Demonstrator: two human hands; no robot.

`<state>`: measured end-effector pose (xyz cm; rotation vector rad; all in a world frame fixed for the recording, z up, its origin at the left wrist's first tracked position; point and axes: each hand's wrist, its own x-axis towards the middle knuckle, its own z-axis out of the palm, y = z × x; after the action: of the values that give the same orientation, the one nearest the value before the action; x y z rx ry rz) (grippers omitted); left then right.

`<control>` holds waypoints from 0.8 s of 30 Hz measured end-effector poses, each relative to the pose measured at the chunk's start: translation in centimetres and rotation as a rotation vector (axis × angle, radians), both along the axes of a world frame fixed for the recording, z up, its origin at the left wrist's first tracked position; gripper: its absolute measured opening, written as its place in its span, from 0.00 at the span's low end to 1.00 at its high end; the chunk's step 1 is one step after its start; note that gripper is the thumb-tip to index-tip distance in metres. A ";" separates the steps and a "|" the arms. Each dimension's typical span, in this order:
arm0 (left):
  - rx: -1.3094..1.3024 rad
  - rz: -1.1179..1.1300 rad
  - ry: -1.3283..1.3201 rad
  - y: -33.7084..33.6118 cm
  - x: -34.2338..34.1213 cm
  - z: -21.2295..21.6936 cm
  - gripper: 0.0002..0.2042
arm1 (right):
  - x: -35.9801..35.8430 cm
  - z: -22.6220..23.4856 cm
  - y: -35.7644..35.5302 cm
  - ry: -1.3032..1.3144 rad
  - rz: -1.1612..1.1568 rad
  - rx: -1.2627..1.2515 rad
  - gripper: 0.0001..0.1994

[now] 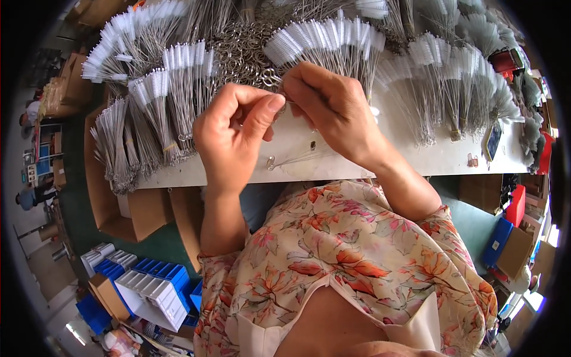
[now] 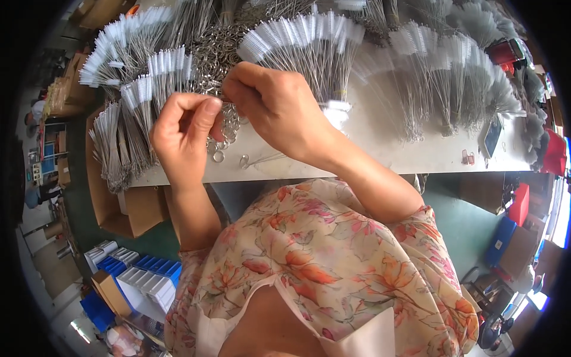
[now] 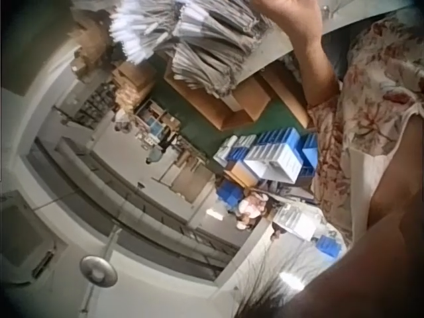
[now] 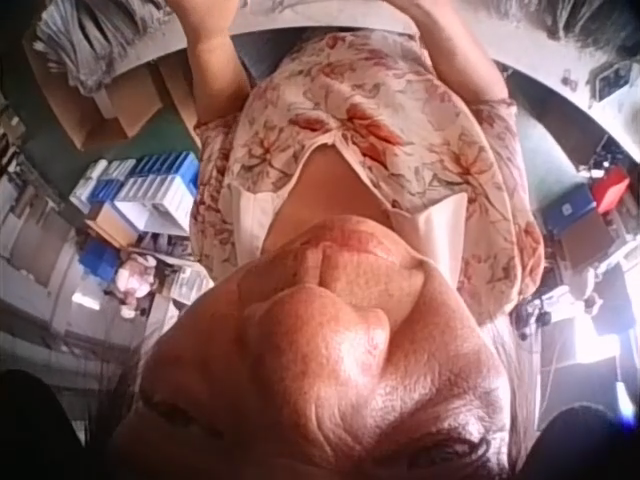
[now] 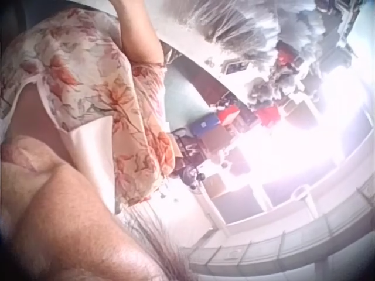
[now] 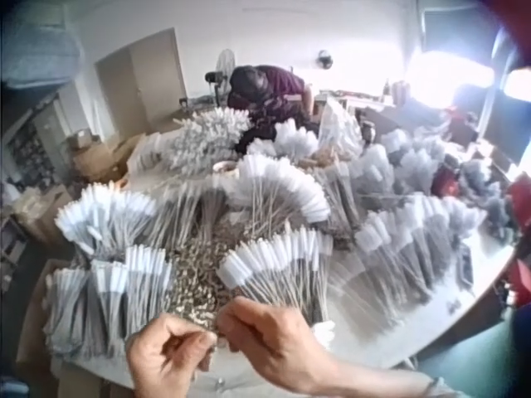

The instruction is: Manually attaching small brush-like components to metal rings to assemble items.

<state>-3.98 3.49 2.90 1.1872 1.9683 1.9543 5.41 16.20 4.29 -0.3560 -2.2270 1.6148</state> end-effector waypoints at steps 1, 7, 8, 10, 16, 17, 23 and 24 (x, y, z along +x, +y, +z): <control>-0.046 -0.095 -0.119 -0.3 -0.6 -0.1 0.06 | 0.3 0.1 0.1 -0.003 0.002 -0.005 0.06; 0.260 -0.410 -0.275 0.4 -3.1 1.6 0.35 | 1.0 -0.8 0.3 -0.034 0.210 -0.114 0.08; 0.297 -0.300 -0.158 1.3 -2.7 2.5 0.41 | 0.8 -1.1 0.3 -0.022 0.228 -0.137 0.08; 0.188 -0.284 0.050 2.1 -2.9 2.3 0.50 | 1.0 -1.0 0.1 -0.012 0.245 -0.161 0.08; -0.002 -0.665 -0.087 0.9 -1.2 -0.2 0.45 | 2.1 0.0 0.8 -0.184 0.345 -0.268 0.07; -0.054 -0.688 0.048 0.2 -2.5 -0.2 0.35 | 2.3 0.0 1.1 -0.203 0.355 -0.254 0.07; 0.018 -0.573 0.123 -0.5 -1.7 -0.5 0.08 | 2.9 0.2 1.0 -0.205 0.430 -0.459 0.07; 0.078 -0.561 0.143 -0.5 -1.6 -0.8 0.06 | 3.0 0.6 1.1 -0.327 0.435 -0.506 0.08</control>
<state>-5.60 3.04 2.09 1.7097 1.3999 1.6954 8.40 17.29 4.84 -0.2927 -2.1972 2.5242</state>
